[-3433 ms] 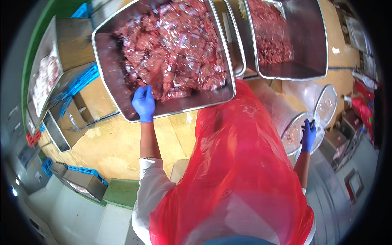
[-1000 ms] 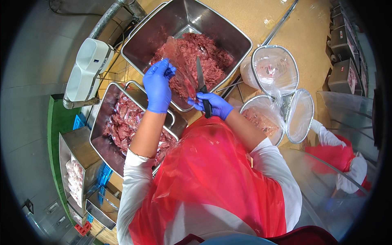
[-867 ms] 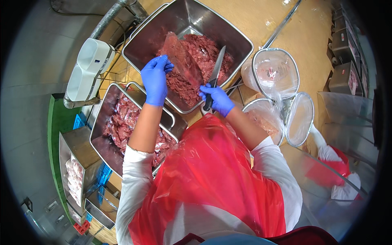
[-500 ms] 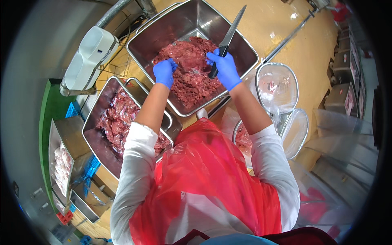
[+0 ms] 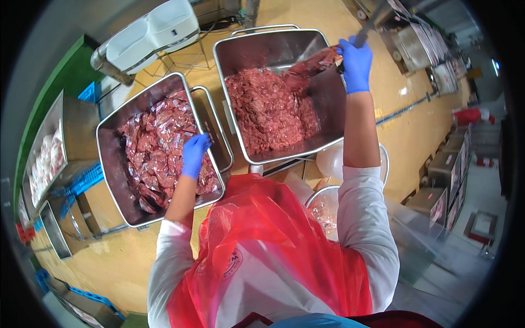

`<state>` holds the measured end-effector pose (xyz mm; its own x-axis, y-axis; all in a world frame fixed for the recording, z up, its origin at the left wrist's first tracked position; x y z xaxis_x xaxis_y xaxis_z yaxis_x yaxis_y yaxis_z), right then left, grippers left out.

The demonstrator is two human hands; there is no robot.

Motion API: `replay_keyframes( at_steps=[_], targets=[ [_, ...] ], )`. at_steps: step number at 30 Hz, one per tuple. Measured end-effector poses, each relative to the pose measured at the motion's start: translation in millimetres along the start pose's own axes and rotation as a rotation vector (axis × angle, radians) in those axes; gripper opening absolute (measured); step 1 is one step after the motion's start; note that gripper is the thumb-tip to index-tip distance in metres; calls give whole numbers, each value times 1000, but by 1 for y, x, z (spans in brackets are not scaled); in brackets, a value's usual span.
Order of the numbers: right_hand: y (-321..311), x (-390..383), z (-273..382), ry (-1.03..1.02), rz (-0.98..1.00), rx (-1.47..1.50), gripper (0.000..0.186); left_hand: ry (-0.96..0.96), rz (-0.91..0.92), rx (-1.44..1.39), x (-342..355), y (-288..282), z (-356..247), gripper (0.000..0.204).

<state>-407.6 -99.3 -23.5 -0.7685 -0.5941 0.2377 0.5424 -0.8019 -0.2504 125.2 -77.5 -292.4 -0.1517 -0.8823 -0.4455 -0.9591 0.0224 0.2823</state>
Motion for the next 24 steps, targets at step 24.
replay_keyframes(
  at_steps=[24],
  targets=[
    [31, 35, 11, -38, -77, -427, 15, 175, -234, 255, -75, -328, 68, 24]
  ],
)
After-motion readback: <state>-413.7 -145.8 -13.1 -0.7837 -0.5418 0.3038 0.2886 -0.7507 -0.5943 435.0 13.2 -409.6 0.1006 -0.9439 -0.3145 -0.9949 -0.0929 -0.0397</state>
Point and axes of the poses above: each hand's wrist, its own x-axis towards the middle knuckle, its own y-axis out of the palm, z = x × y, the point moved 6 cm from there along x, towards the middle knuckle, and after that the axes turned 11 degrees about -x, right-handed, at the moved point
